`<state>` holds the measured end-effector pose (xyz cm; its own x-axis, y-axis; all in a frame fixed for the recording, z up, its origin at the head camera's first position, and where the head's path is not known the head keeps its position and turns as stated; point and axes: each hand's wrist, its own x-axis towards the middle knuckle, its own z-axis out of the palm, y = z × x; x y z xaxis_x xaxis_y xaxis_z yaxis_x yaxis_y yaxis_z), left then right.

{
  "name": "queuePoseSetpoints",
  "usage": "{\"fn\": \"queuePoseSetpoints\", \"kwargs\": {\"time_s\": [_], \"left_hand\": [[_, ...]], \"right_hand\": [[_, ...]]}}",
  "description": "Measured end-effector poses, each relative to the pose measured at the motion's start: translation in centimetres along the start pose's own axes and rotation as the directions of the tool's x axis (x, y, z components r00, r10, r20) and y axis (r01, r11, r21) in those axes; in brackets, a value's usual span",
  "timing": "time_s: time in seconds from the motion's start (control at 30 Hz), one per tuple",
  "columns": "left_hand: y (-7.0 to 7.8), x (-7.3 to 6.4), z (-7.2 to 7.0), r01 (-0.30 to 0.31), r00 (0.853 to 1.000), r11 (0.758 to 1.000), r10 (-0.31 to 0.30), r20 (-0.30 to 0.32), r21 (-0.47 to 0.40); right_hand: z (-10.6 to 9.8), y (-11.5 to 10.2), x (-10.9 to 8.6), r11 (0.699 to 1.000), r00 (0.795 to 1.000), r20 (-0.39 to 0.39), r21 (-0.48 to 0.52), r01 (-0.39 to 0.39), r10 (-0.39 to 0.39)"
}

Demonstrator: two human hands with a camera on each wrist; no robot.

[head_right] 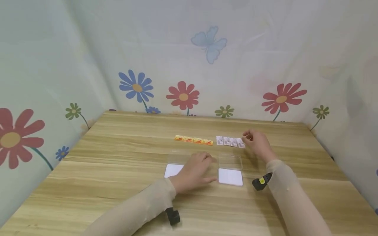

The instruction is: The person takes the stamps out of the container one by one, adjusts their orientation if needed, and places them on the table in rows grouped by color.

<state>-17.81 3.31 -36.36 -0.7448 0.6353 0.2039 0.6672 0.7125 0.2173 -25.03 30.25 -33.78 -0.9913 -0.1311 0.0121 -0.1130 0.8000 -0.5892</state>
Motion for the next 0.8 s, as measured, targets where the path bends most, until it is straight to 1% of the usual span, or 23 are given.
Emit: {"fn": "queuePoseSetpoints", "kwargs": {"time_s": [0.07,0.23,0.37,0.47,0.53,0.67,0.8], "left_hand": [[-0.2,0.0,-0.5,0.019,1.000,1.000,-0.019,0.000,-0.020],[-1.4,-0.1,-1.8,0.098,0.995,0.994,-0.098,0.005,-0.050],[-2.6,-0.5,-2.9,0.129,0.991,0.992,-0.130,-0.032,-0.009],[-3.6,-0.8,-3.7,0.149,0.987,0.988,-0.146,-0.067,0.050],[-4.2,-1.1,-4.0,0.171,0.983,0.983,-0.166,-0.081,0.067],[-5.4,-1.5,-4.6,0.215,0.975,0.975,-0.210,-0.075,0.057],[-6.6,-2.0,-5.3,0.234,0.971,0.971,-0.230,-0.069,0.052]], "right_hand": [[0.0,-0.1,-0.3,1.000,1.000,0.003,-0.007,0.011,-0.011],[-0.1,-0.6,-1.0,0.996,0.998,-0.016,-0.066,0.066,-0.067],[0.1,-0.8,-1.6,0.987,0.992,-0.046,-0.116,0.112,-0.118],[0.3,-0.7,-2.1,0.978,0.987,-0.057,-0.155,0.141,-0.152],[0.5,-0.7,-2.3,0.972,0.983,-0.057,-0.171,0.163,-0.175],[0.5,-0.8,-2.8,0.959,0.976,-0.064,-0.211,0.188,-0.206],[0.5,-0.7,-3.2,0.944,0.967,-0.084,-0.251,0.214,-0.242]]}}
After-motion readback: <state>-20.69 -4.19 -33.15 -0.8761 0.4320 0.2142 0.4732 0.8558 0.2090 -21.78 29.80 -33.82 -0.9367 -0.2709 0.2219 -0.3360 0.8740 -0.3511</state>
